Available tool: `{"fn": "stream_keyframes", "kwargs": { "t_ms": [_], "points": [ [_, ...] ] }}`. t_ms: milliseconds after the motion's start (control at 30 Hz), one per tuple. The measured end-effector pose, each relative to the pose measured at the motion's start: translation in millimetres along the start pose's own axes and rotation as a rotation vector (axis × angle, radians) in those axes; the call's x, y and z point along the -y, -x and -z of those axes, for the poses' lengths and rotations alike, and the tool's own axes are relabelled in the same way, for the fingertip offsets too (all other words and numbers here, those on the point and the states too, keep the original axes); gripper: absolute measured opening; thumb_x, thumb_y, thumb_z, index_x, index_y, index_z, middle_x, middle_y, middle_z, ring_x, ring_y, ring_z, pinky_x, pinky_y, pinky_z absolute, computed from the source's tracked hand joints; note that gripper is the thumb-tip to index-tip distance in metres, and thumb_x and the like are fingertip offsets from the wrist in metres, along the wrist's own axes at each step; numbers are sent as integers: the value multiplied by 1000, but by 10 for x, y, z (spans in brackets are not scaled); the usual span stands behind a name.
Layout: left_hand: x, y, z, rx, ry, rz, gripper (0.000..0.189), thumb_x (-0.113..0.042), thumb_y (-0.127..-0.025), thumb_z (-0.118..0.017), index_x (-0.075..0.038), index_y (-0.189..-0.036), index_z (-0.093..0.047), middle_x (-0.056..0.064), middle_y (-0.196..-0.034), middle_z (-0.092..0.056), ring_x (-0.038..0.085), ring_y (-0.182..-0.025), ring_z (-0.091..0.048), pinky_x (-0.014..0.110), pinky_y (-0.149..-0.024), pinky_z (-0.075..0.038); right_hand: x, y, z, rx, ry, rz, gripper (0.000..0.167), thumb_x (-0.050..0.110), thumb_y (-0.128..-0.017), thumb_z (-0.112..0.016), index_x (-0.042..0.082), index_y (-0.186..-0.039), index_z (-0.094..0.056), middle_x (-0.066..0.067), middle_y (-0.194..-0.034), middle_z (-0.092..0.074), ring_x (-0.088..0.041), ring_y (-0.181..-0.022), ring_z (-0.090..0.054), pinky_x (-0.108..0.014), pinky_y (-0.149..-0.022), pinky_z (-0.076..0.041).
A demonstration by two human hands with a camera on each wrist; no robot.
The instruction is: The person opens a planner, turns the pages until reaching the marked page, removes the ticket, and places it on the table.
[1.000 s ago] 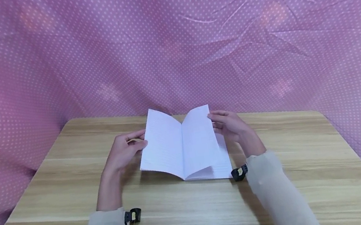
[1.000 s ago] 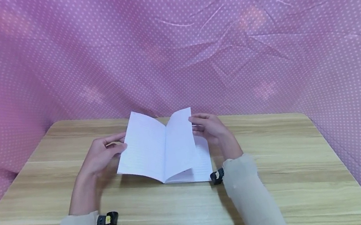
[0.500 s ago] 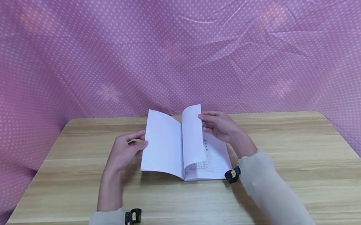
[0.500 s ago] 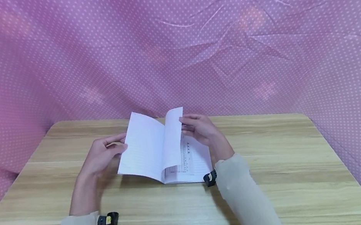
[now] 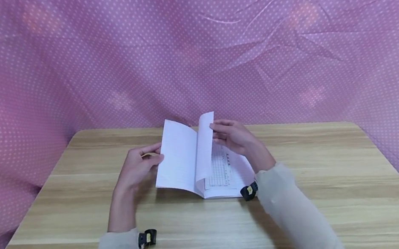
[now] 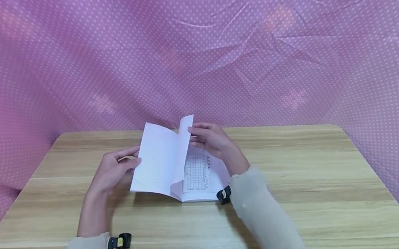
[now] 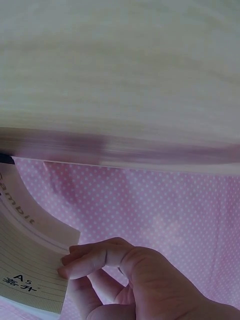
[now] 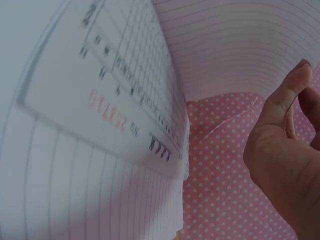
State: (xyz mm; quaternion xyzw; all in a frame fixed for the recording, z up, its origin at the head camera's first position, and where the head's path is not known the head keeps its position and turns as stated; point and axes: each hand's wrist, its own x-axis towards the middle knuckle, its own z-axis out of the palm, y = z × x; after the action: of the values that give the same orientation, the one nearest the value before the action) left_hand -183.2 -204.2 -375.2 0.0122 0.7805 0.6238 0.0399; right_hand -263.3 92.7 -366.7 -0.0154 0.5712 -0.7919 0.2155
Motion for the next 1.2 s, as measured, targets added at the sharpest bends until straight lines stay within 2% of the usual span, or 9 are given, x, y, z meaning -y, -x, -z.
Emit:
{"fn": "stream_keyframes", "kwargs": {
  "t_ms": [367,533,867,1200],
  "points": [
    [-27,7,8,0,1,-11,43,-3,-97,-65,2,-139,-58,20,-120,-60,20,-95,-61,30,-80,-58,8,-69,-149,3,5,11,10,8,-100,-64,5,-110,-66,-9,-96,-69,-16,-81,-67,-22,-71,-58],
    [-17,2,5,-6,8,-9,43,-2,-96,-65,3,-139,-58,20,-120,-61,20,-95,-61,27,-77,-58,-74,-122,-228,6,4,-13,6,5,-99,-64,4,-105,-65,-9,-92,-69,-16,-78,-68,-22,-69,-59],
    [-6,9,-6,-12,19,3,41,-3,-97,-64,3,-137,-60,20,-121,-61,20,-93,-62,30,-77,-59,-194,-184,-350,21,46,16,7,5,-99,-64,3,-106,-65,-9,-93,-69,-17,-78,-69,-24,-70,-59],
    [8,19,-11,-5,46,-3,41,-5,-98,-64,3,-138,-60,20,-120,-61,18,-90,-64,31,-76,-59,-286,-225,-493,31,80,-16,9,6,-98,-67,2,-106,-65,-10,-88,-69,-16,-73,-67,-23,-67,-58]
  ]
}}
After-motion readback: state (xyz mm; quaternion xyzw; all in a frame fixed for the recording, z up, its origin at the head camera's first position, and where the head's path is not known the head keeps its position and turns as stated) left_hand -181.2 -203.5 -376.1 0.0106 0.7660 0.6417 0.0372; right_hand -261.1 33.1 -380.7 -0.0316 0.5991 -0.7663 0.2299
